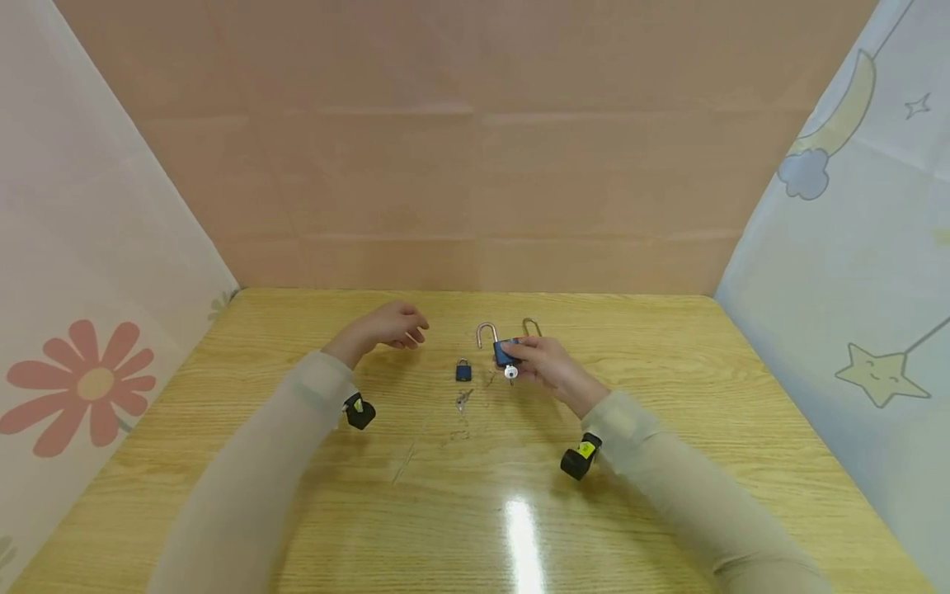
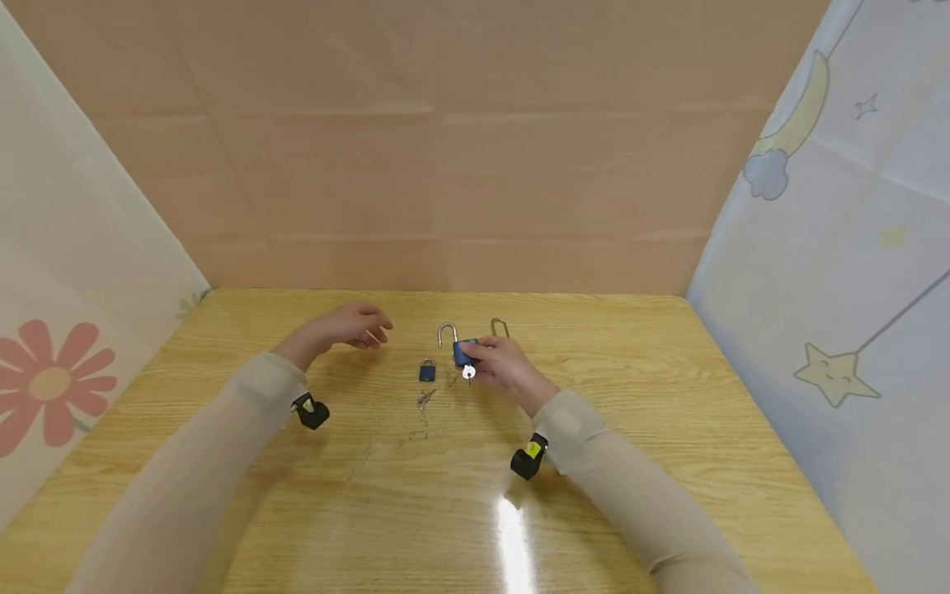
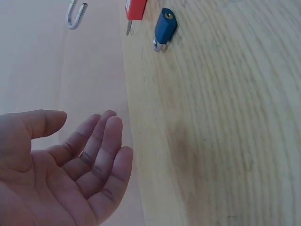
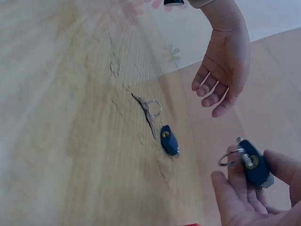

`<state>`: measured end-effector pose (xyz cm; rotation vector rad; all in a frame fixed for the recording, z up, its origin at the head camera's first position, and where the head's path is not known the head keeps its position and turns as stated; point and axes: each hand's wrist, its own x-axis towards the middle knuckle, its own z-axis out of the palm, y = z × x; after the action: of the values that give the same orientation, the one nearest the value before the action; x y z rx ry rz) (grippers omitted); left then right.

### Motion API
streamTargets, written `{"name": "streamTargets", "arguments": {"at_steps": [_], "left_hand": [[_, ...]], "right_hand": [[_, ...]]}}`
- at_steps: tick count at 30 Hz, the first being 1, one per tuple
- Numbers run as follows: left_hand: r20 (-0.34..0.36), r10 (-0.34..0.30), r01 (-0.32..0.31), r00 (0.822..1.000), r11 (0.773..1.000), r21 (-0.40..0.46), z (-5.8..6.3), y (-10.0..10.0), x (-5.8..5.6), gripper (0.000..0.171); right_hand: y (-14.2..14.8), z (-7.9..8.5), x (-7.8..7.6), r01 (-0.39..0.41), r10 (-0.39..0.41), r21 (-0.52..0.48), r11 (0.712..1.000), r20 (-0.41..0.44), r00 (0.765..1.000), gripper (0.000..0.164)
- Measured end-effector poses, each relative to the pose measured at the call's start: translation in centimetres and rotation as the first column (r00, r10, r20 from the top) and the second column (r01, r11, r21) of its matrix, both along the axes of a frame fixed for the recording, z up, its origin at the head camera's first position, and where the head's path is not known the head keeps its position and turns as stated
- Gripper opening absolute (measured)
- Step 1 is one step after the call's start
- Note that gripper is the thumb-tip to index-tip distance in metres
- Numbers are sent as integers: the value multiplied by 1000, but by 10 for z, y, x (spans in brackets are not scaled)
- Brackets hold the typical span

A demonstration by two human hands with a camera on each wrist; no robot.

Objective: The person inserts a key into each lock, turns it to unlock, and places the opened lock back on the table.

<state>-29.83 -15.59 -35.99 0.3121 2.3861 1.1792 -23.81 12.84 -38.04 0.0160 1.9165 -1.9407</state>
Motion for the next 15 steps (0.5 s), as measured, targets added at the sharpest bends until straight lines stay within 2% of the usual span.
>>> {"name": "streamTargets", "arguments": {"at_steps": [3, 7, 10, 15], "left_hand": [[6, 6, -6, 1000, 1000, 5, -1, -4, 2, 41], [18, 17, -17, 1000, 1000, 3, -3, -6, 4, 42], [24, 32, -32, 999, 999, 4, -5, -6, 4, 41], [19, 37, -37, 999, 999, 1, -7, -5, 5, 41]], "right_hand": [[-4, 8, -5, 12, 12, 216, 976, -107, 994, 47], [-10, 16, -14, 51, 45, 428, 902, -212, 976, 43], [-14, 18, -23, 87, 46, 515, 853, -241, 970, 42], [-24, 12, -39, 129, 24, 571, 811, -253, 967, 41]]}}
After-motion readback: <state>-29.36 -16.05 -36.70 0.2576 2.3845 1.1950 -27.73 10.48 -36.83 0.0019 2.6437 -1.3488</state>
